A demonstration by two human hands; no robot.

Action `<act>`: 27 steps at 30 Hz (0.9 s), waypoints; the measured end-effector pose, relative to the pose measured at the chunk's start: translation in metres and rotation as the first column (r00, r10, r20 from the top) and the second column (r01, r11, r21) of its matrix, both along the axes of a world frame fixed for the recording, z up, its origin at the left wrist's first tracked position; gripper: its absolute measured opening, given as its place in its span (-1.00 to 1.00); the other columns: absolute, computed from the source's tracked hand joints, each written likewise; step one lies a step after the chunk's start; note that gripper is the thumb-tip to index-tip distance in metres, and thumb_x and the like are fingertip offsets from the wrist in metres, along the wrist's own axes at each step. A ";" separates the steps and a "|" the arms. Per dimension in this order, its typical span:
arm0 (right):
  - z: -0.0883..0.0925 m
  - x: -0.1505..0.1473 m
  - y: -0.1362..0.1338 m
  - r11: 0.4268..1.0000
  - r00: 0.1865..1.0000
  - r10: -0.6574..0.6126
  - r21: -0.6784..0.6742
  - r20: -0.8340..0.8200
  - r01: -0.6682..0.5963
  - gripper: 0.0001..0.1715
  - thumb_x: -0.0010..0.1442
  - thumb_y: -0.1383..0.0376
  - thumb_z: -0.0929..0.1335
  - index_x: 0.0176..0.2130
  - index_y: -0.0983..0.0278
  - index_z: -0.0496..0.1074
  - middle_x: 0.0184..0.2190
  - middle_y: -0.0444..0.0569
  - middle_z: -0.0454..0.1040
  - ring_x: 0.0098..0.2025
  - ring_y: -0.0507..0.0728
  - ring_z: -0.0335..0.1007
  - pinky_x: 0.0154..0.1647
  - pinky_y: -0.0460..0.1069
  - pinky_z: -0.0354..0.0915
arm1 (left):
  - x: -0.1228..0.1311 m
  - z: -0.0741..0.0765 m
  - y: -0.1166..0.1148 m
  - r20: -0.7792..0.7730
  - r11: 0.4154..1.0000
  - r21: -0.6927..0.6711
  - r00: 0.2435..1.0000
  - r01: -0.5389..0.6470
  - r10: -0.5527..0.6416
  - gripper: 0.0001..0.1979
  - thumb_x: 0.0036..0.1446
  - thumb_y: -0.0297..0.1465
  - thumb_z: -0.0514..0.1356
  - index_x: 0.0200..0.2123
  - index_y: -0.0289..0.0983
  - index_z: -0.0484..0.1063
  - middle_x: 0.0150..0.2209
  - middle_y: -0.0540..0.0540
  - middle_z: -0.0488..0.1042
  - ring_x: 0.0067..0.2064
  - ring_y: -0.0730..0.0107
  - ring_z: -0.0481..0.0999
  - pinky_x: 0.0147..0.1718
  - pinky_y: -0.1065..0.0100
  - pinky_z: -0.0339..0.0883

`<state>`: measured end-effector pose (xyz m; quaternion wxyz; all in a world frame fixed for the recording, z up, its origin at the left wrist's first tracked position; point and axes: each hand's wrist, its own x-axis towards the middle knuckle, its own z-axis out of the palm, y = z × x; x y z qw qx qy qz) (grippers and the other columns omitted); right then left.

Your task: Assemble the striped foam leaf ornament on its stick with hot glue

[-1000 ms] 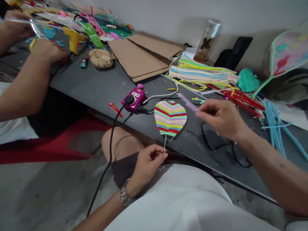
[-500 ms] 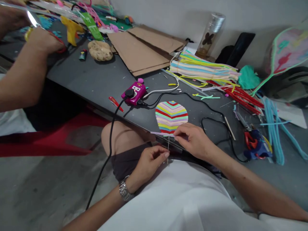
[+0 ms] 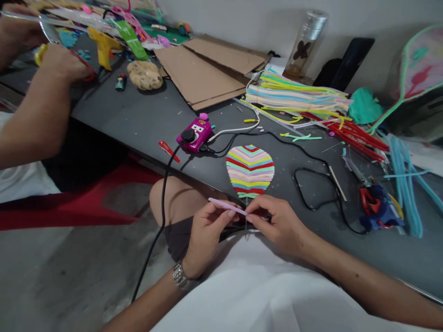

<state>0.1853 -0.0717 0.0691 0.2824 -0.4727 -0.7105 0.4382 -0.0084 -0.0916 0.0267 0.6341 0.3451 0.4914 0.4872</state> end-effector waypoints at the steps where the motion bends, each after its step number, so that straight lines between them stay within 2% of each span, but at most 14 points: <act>1: -0.001 0.001 -0.001 0.999 1.000 -0.011 -0.047 -0.010 0.011 -0.91 0.28 0.39 0.37 -0.28 0.24 0.50 -0.39 -0.15 0.57 -0.36 0.02 0.41 -0.31 -0.09 0.22 | 0.001 0.000 0.000 0.022 1.000 -0.005 1.000 -0.006 0.006 -0.79 0.17 -0.26 0.41 -0.23 -0.28 0.62 -0.29 -0.07 0.65 -0.31 0.42 0.61 -0.28 0.45 0.51; 5: -0.006 0.008 -0.007 0.989 0.999 -0.049 -0.142 0.007 0.050 -0.90 0.30 0.33 0.36 -0.29 0.24 0.48 -0.45 -0.19 0.54 -0.43 0.00 0.36 -0.37 -0.11 0.19 | 0.001 0.002 0.003 0.032 0.999 0.001 0.999 -0.035 0.035 -0.81 0.18 -0.28 0.42 -0.27 -0.28 0.60 -0.26 -0.07 0.66 -0.33 0.48 0.60 -0.33 0.51 0.46; 11: -0.010 0.012 -0.015 0.992 0.997 -0.052 -0.110 0.052 0.057 -0.89 0.31 0.31 0.35 -0.28 0.24 0.49 -0.47 -0.21 0.50 -0.45 -0.02 0.27 -0.39 -0.11 0.13 | 0.004 0.001 0.002 0.008 0.997 0.043 0.998 -0.069 0.069 -0.82 0.15 -0.32 0.43 -0.29 -0.30 0.56 -0.26 -0.08 0.68 -0.35 0.50 0.61 -0.29 0.49 0.53; 15: -0.012 0.014 -0.014 0.995 0.997 -0.044 -0.092 0.065 0.050 -0.87 0.31 0.31 0.35 -0.30 0.24 0.47 -0.49 -0.21 0.48 -0.46 -0.02 0.26 -0.38 -0.11 0.12 | 0.006 -0.001 0.000 -0.040 0.984 0.134 0.991 -0.121 0.127 -0.67 0.14 -0.34 0.43 -0.04 -0.27 0.51 -0.29 -0.05 0.68 -0.39 0.48 0.61 -0.33 0.47 0.56; 19: -0.012 0.016 -0.013 0.996 0.997 -0.037 -0.076 0.070 0.042 -0.86 0.31 0.31 0.35 -0.31 0.25 0.47 -0.50 -0.21 0.46 -0.46 -0.01 0.28 -0.38 -0.11 0.12 | 0.005 -0.002 -0.002 -0.161 0.953 0.261 0.966 -0.154 0.200 -0.49 0.18 -0.36 0.41 0.19 -0.22 0.44 -0.29 -0.03 0.68 -0.38 0.48 0.61 -0.33 0.47 0.57; 21: -0.012 0.016 -0.013 0.997 0.997 -0.037 -0.066 0.072 0.041 -0.86 0.31 0.31 0.35 -0.32 0.25 0.48 -0.50 -0.21 0.46 -0.46 -0.01 0.28 -0.39 -0.11 0.12 | 0.004 -0.002 -0.003 -0.211 0.944 0.293 0.953 -0.149 0.216 -0.54 0.18 -0.35 0.40 0.15 -0.23 0.51 -0.28 -0.05 0.68 -0.39 0.48 0.61 -0.33 0.48 0.57; 24: -0.013 0.017 -0.012 0.997 0.997 -0.038 -0.063 0.071 0.043 -0.86 0.31 0.31 0.35 -0.32 0.24 0.48 -0.51 -0.21 0.45 -0.47 -0.01 0.27 -0.39 -0.11 0.12 | 0.003 -0.003 -0.004 -0.251 0.952 0.271 0.944 -0.141 0.212 -0.64 0.18 -0.32 0.41 0.04 -0.25 0.62 -0.28 -0.07 0.70 -0.40 0.48 0.60 -0.34 0.48 0.57; 27: -0.014 0.017 -0.012 0.998 0.997 -0.039 -0.047 0.071 0.042 -0.85 0.32 0.33 0.35 -0.32 0.24 0.47 -0.49 -0.20 0.48 -0.46 0.00 0.31 -0.39 -0.10 0.14 | 0.003 -0.003 -0.004 -0.279 0.963 0.226 0.937 -0.149 0.210 -0.62 0.17 -0.28 0.41 0.05 -0.25 0.64 -0.28 -0.08 0.70 -0.40 0.46 0.60 -0.33 0.47 0.57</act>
